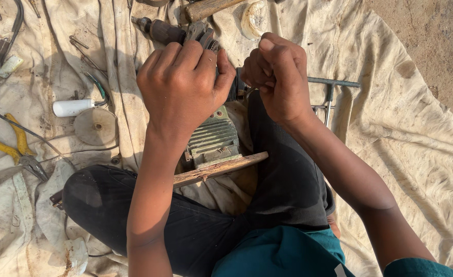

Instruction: The person disassembles a small electric motor by hammering out the rotor, then uses pliers to remove copper wire from the stator. They later reassemble the motor by inserting the rotor back into the stator and tightening a bolt with a wrench.

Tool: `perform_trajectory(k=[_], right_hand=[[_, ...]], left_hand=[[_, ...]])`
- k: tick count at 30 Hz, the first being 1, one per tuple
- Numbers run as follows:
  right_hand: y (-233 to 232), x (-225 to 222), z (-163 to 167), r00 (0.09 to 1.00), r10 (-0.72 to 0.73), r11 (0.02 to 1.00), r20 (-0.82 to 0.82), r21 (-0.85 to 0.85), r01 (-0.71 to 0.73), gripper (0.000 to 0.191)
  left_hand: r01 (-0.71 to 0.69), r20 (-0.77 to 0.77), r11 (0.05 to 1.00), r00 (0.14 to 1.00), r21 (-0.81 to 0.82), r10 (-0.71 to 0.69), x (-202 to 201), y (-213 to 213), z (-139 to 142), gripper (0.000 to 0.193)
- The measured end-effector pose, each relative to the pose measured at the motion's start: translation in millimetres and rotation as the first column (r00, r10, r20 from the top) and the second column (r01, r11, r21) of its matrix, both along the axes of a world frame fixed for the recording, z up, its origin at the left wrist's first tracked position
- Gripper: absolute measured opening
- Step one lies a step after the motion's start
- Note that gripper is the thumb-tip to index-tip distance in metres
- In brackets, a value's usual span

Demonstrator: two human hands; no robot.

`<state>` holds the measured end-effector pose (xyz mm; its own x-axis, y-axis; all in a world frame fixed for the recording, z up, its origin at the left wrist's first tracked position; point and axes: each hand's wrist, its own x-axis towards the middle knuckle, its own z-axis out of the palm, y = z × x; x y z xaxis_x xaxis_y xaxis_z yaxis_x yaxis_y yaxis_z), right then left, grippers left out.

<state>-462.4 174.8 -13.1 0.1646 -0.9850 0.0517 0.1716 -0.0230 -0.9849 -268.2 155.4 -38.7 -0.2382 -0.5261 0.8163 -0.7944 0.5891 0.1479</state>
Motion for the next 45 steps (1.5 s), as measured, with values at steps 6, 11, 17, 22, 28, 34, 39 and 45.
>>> perform_trajectory(k=[6, 11, 17, 22, 28, 34, 39, 45], right_hand=[[44, -4, -34, 0.893, 0.173, 0.681, -0.415, -0.605, -0.413, 0.034], [59, -32, -40, 0.994, 0.086, 0.829, -0.063, -0.549, -0.106, 0.037], [33, -51, -26, 0.961, -0.073, 0.989, 0.267, -0.107, 0.105, 0.044], [7, -45, -4, 0.982, -0.020, 0.995, 0.189, 0.097, 0.001, 0.049], [-8, -17, 11, 0.996, -0.023, 0.985, 0.090, 0.172, 0.007, 0.045], [-16, 1, 19, 1.000, 0.016, 0.987, -0.021, 0.162, -0.012, 0.042], [0, 14, 5, 0.988, 0.048, 0.996, -0.146, 0.081, -0.037, 0.040], [42, 3, -18, 0.932, 0.037, 0.899, -0.362, -0.395, -0.189, 0.036]], left_hand=[[-0.028, -0.014, 1.000, 1.000, 0.006, 0.028, -1, -1, 0, 0.029], [-0.016, -0.015, 1.000, 1.000, -0.012, 0.016, 0, -1, -2, 0.024], [-0.013, -0.001, 0.999, 1.000, -0.030, 0.013, -2, -3, -2, 0.020], [0.004, 0.012, 1.000, 1.000, -0.002, -0.004, 1, -1, -1, 0.024], [-0.009, 0.031, 1.000, 0.999, 0.018, 0.009, 1, 1, 3, 0.024], [-0.014, 0.024, 0.999, 1.000, 0.029, 0.014, 1, 2, 2, 0.030], [-0.033, 0.022, 0.998, 0.999, 0.052, 0.032, 1, 3, -2, 0.017], [-0.011, 0.003, 0.999, 1.000, 0.033, 0.011, 1, 3, 2, 0.024]])
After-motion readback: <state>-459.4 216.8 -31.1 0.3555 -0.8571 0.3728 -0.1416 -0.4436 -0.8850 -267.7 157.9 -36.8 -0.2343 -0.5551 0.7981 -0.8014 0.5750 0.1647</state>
